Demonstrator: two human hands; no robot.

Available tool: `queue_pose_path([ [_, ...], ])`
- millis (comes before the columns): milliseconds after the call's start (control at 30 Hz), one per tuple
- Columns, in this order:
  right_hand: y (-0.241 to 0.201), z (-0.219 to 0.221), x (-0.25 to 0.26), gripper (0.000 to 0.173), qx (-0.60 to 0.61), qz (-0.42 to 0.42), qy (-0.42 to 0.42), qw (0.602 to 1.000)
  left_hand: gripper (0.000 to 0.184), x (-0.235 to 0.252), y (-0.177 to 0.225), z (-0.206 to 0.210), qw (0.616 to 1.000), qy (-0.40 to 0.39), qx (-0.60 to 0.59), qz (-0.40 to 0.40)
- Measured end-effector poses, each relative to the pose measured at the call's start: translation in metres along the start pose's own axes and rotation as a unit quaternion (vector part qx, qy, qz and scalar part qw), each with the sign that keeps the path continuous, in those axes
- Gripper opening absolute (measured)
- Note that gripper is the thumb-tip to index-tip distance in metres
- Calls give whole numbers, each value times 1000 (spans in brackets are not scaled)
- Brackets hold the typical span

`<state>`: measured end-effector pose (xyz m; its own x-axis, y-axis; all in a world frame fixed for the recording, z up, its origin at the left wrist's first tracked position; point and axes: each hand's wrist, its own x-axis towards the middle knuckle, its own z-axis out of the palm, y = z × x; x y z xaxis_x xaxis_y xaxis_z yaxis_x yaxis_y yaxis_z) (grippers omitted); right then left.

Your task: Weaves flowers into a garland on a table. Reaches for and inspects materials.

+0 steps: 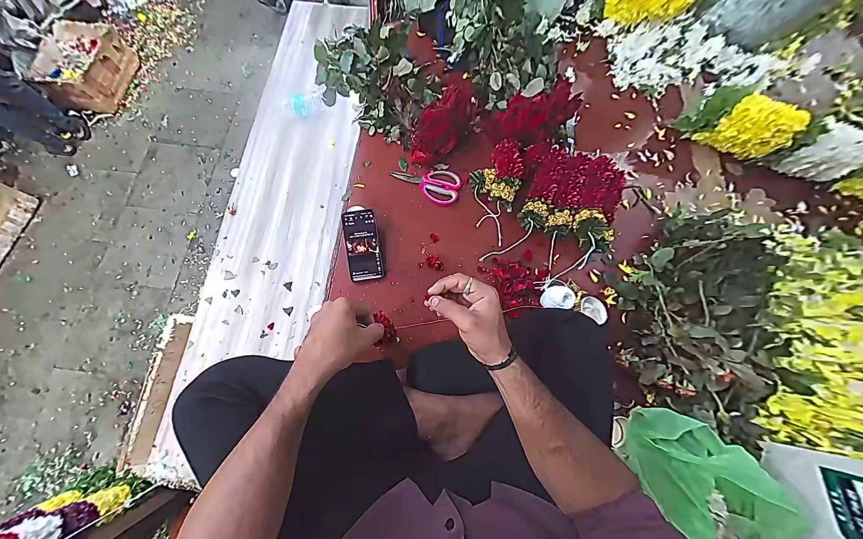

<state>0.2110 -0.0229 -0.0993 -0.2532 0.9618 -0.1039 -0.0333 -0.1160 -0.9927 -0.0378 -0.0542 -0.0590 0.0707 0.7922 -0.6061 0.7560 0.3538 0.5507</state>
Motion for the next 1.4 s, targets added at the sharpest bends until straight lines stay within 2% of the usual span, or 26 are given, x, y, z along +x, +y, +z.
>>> queue_pose_path([
  [133,-13,10,-16,31,71,24,-11,997,24,-2,2,1,1000,1,-25,6],
  [233,-18,21,-27,36,97,68,-48,992,22,-2,-1,3,996,-26,-79,24],
  [400,-9,34,-31,41,39,139,-87,986,14,-5,5,5,986,-67,-144,53],
  [667,-3,31,-28,47,-16,191,-59,980,16,-2,2,13,982,-74,-132,112],
  [867,-5,14,-21,54,-39,236,-109,965,15,0,5,15,984,-75,-124,107],
  [967,-7,-1,-17,53,-41,222,-127,966,16,-2,5,12,988,-60,-120,71],
  [1033,-4,-5,-15,52,-51,182,-130,973,19,-3,9,6,991,-57,-113,41],
  [1167,12,0,-13,74,-119,114,-213,963,22,-3,14,-12,996,-51,-78,7],
  [1200,16,2,-14,70,-115,113,-223,961,22,-3,15,-17,997,-46,-67,-2],
  [1300,17,1,-12,23,-95,73,-187,975,22,-5,19,-32,998,-23,-56,-20],
  [1333,14,-3,-10,14,-86,45,-177,979,22,-7,21,-36,998,-16,-58,-26],
  [1400,2,-11,-8,10,-66,6,-187,980,23,-9,25,-42,998,-2,-55,-39],
])
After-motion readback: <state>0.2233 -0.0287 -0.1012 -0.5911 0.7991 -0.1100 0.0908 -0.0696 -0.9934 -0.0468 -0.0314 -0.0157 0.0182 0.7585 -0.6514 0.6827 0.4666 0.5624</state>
